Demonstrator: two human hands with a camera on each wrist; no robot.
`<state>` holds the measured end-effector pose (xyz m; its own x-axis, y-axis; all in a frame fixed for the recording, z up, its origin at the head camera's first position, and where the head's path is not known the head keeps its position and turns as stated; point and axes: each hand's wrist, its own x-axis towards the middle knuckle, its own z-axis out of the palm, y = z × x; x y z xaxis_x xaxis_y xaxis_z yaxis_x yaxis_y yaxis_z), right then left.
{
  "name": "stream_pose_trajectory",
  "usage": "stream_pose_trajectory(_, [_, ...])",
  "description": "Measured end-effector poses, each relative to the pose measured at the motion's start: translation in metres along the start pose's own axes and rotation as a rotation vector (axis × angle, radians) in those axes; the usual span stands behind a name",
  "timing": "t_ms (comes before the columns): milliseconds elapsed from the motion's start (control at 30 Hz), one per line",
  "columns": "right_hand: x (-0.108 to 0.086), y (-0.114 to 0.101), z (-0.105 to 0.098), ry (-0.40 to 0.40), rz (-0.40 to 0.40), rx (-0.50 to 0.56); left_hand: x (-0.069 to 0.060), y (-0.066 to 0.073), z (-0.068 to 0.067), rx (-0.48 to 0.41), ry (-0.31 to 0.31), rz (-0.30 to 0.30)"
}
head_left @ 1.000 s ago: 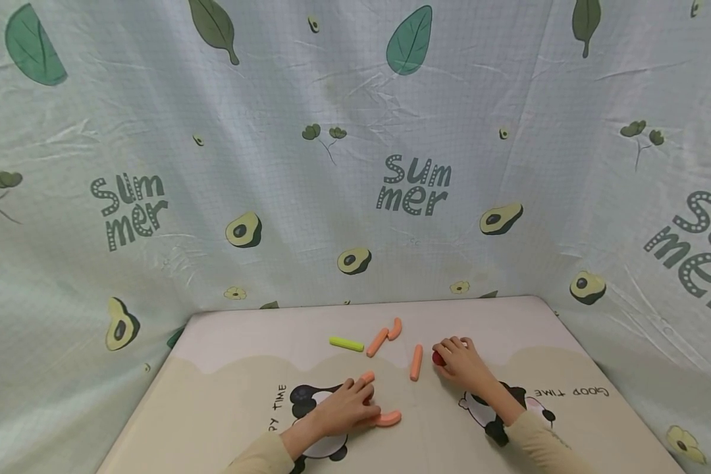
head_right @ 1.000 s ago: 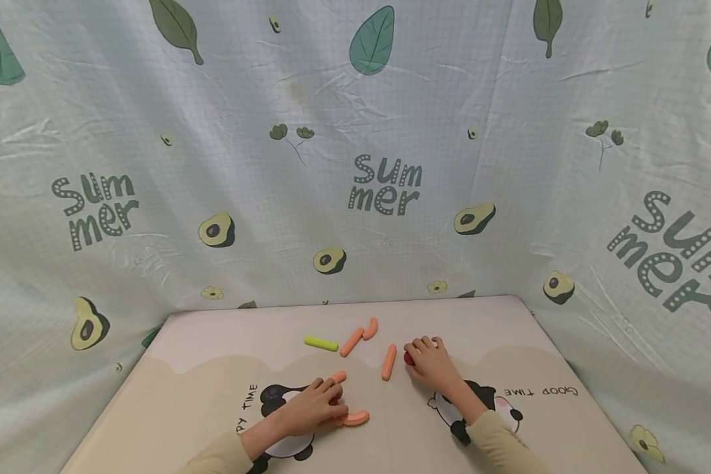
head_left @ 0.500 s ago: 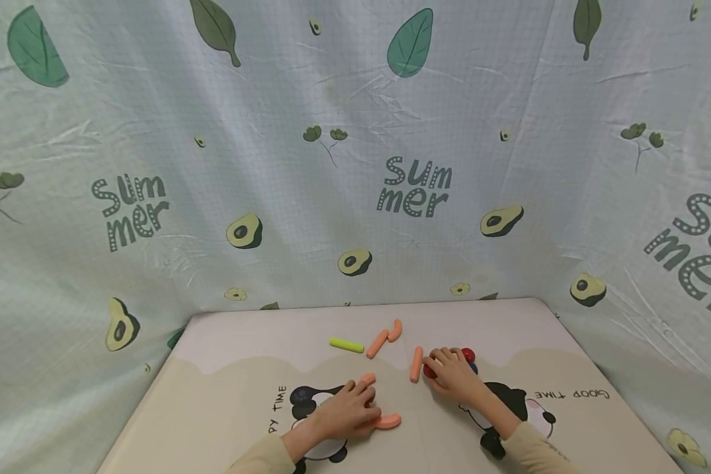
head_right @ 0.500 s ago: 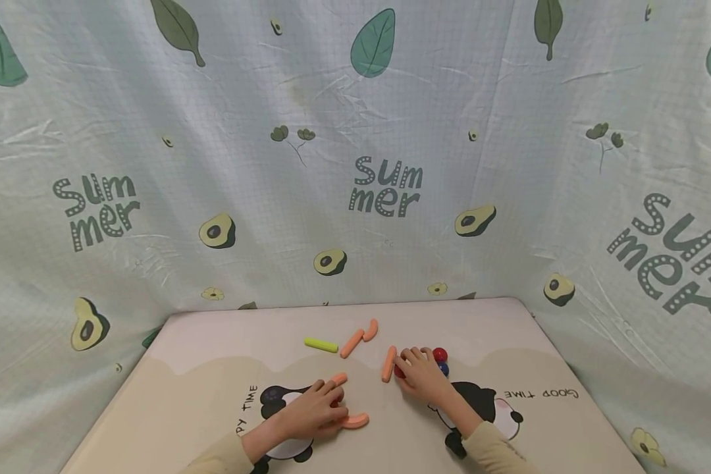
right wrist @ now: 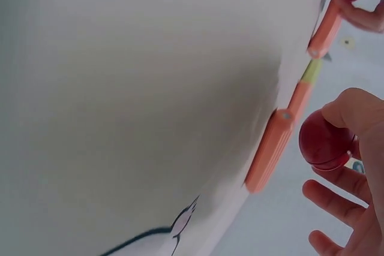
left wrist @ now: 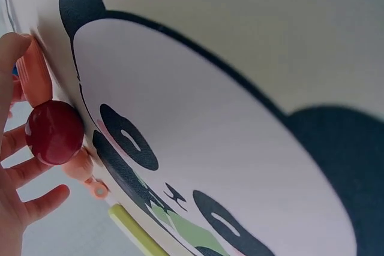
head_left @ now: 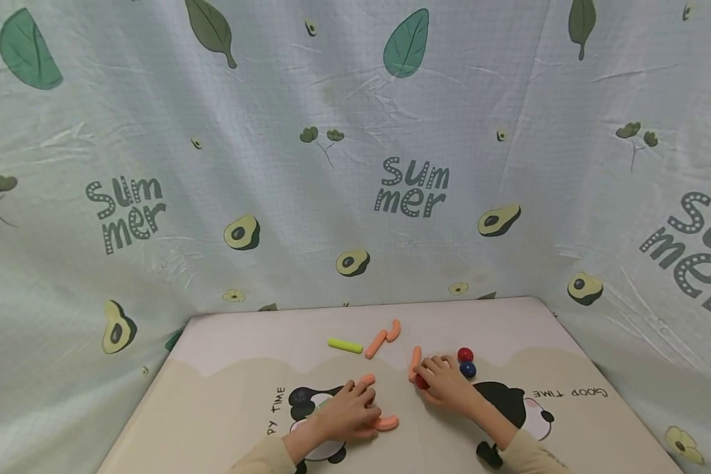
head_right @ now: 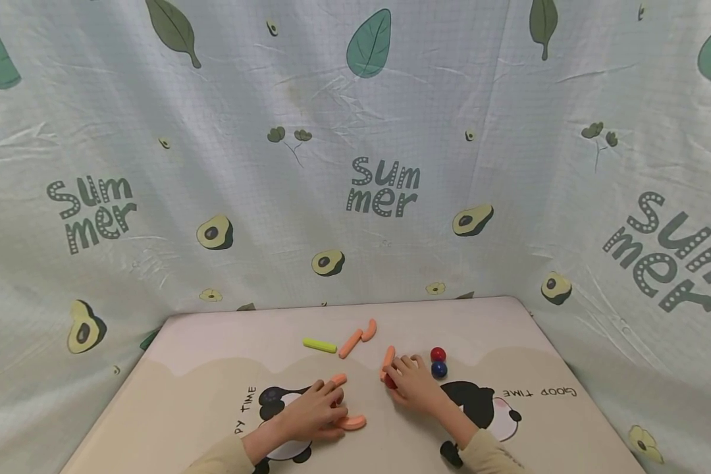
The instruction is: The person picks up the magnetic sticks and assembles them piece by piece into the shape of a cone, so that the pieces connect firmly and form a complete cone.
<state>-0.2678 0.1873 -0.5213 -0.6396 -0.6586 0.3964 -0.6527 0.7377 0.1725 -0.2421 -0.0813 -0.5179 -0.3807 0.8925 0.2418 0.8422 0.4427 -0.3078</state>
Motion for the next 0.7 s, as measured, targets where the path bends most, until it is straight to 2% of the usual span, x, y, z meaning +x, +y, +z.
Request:
stream_pose_trajectory(200, [0.001,-0.01,-0.003,-0.03,-0.021,0.01,0.0,0.001,-0.002,0.027,0.012,0.012])
stream_pose_trajectory(400, [0.001,-0.019,-0.004,-0.079,-0.048,-0.014,0.001,0.003,-0.002,0.007,0.018,0.007])
stream_pose_trajectory(567, [0.001,-0.026,-0.003,-0.064,-0.069,-0.029,0.002,0.004,-0.003,0.024,0.032,0.001])
stream_pose_trajectory(700, [0.001,-0.03,-0.002,-0.085,-0.074,-0.025,0.002,0.004,-0.002,0.031,0.048,0.002])
